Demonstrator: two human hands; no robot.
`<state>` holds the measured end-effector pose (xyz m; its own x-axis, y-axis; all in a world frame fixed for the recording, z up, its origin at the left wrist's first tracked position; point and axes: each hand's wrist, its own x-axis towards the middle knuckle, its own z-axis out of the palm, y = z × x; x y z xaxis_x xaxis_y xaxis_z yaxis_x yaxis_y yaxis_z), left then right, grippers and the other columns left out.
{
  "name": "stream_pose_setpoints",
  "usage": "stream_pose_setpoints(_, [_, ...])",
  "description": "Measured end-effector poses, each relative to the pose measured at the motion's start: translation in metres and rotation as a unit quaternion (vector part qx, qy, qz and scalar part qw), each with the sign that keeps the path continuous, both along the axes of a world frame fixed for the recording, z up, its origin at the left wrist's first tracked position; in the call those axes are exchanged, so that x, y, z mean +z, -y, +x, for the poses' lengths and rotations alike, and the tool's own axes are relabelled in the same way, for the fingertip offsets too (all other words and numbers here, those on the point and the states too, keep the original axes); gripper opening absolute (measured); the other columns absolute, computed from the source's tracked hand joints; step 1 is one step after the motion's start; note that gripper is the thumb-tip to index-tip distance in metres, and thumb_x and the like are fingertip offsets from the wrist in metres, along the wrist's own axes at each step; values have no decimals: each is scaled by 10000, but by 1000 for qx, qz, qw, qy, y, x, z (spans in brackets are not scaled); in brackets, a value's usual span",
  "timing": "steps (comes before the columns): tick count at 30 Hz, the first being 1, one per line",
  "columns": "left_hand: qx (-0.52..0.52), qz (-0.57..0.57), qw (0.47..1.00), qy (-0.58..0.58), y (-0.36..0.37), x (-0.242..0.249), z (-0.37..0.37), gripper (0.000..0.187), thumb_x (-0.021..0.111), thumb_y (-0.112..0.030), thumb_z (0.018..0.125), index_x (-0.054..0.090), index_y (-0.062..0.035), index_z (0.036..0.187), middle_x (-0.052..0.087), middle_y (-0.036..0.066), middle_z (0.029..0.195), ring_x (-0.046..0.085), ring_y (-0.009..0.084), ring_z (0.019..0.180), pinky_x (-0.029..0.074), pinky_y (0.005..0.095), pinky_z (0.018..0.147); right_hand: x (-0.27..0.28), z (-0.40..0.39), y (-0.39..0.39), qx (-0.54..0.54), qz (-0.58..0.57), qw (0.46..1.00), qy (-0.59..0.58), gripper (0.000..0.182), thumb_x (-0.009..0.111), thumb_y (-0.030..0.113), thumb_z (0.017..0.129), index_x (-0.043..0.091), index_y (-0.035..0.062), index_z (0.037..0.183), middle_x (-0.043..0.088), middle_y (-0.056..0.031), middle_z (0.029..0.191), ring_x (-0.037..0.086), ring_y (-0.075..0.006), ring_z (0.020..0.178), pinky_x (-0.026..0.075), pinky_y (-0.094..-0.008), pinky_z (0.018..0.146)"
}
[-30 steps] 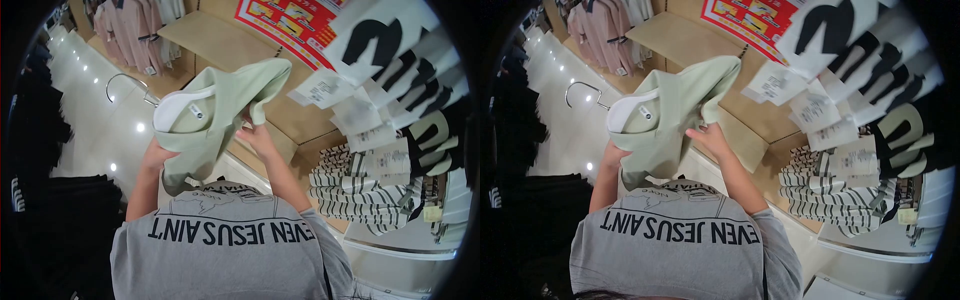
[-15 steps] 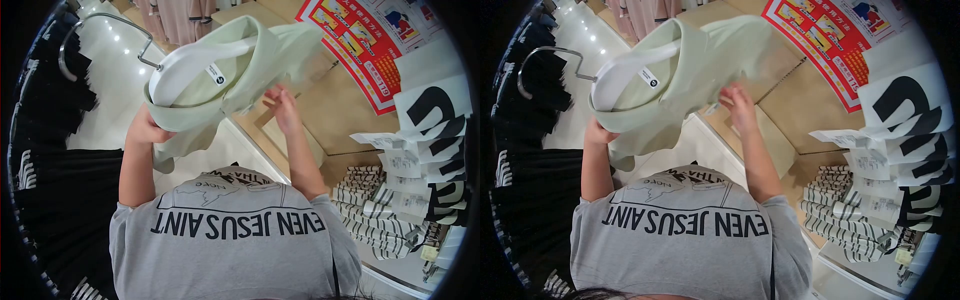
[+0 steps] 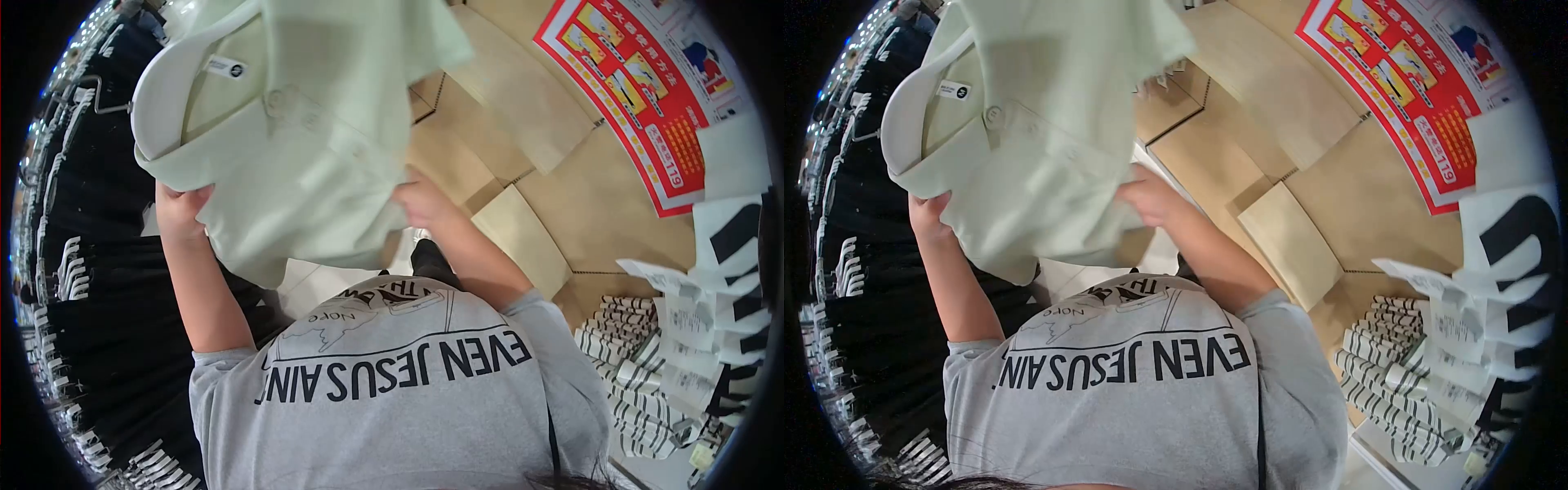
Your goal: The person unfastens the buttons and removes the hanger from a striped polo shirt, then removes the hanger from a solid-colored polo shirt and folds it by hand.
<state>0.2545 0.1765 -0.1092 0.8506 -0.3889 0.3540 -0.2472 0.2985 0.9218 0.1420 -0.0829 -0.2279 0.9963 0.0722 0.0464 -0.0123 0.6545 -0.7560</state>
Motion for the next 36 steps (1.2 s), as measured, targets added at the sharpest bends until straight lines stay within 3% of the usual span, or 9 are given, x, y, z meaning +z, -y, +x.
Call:
stream_pose_setpoints(2, [21, 47, 999, 11, -1, 2, 10, 272, 556, 1, 649, 539, 21, 920, 552, 6, 750, 486, 49, 634, 345, 192, 520, 9, 1, 26, -37, 140, 988, -52, 287, 524, 120, 818, 510, -23, 1066, 564, -112, 1045, 557, -200, 949, 455, -309, 807])
stream_pose_setpoints(5, [80, 137, 987, 26, 7, -18, 19, 326, 542, -3, 632, 540, 31, 956, 564, 22, 834, 519, 92, 733, 408, 228, 628, 18, 22, 50, 30, 208, 977, -34, 372, 508, 189, 848, 449, -21, 1150, 528, -141, 1111, 536, -236, 1001, 438, -357, 860])
stream_pose_setpoints(12, [-15, 269, 963, -9, 63, -39, 46, 235, 524, 22, 618, 556, 23, 851, 527, -29, 750, 457, 39, 686, 392, 204, 599, 38, 53, 69, 56, 62, 995, -55, 486, 589, 235, 792, 430, -27, 1170, 530, -116, 1103, 550, -194, 953, 426, -314, 852])
stream_pose_setpoints(15, [-4, 196, 981, -12, 91, -43, 64, 277, 529, 25, 599, 553, 30, 875, 526, -19, 758, 457, 44, 682, 389, 205, 578, -3, 69, 102, 183, -17, 982, -40, 652, 654, 337, 725, 407, -41, 1197, 526, -114, 1104, 520, -197, 1008, 394, -309, 889])
stream_pose_setpoints(21, [-29, 88, 995, 36, 120, -14, 90, 569, 683, -50, 577, 470, 60, 1093, 543, 91, 999, 520, 155, 895, 415, 287, 769, -78, 78, 135, 128, 111, 958, -232, 499, 542, 302, 811, 439, -30, 1170, 542, -136, 1096, 556, -205, 967, 439, -329, 867])
stream_pose_setpoints(24, [-77, 60, 994, 50, 124, -7, 102, 734, 781, -171, 541, 439, 71, 1145, 519, 150, 1106, 495, 227, 1029, 372, 355, 888, -97, 101, 159, 81, 203, 945, -242, 423, 465, 278, 853, 457, -18, 1155, 551, -139, 1085, 574, -210, 935, 460, -338, 849])
stream_pose_setpoints(27, [-86, 56, 984, 146, 133, -1, 120, 701, 777, -163, 548, 460, 60, 1131, 527, 148, 1101, 503, 225, 1020, 380, 363, 879, -114, 145, 161, -82, -29, 994, -63, 428, 427, 295, 871, 442, -3, 1178, 525, -144, 1127, 556, -225, 967, 454, -347, 855])
stream_pose_setpoints(31, [-162, -7, 971, 178, 137, 9, 152, 525, 720, -79, 627, 512, 47, 1091, 547, 166, 1088, 529, 245, 1005, 400, 376, 867, -92, 190, 188, -166, 26, 986, -15, 431, 424, 299, 872, 437, 1, 1183, 517, -142, 1137, 549, -226, 978, 450, -349, 860])
stream_pose_setpoints(36, [-180, -47, 973, 136, 144, 5, 220, 580, 749, -126, 592, 510, 28, 1097, 555, 143, 1075, 534, 232, 986, 405, 375, 860, -69, 221, 162, -197, 23, 980, -7, 434, 420, 304, 874, 432, 6, 1190, 508, -140, 1150, 540, -228, 992, 445, -352, 865])
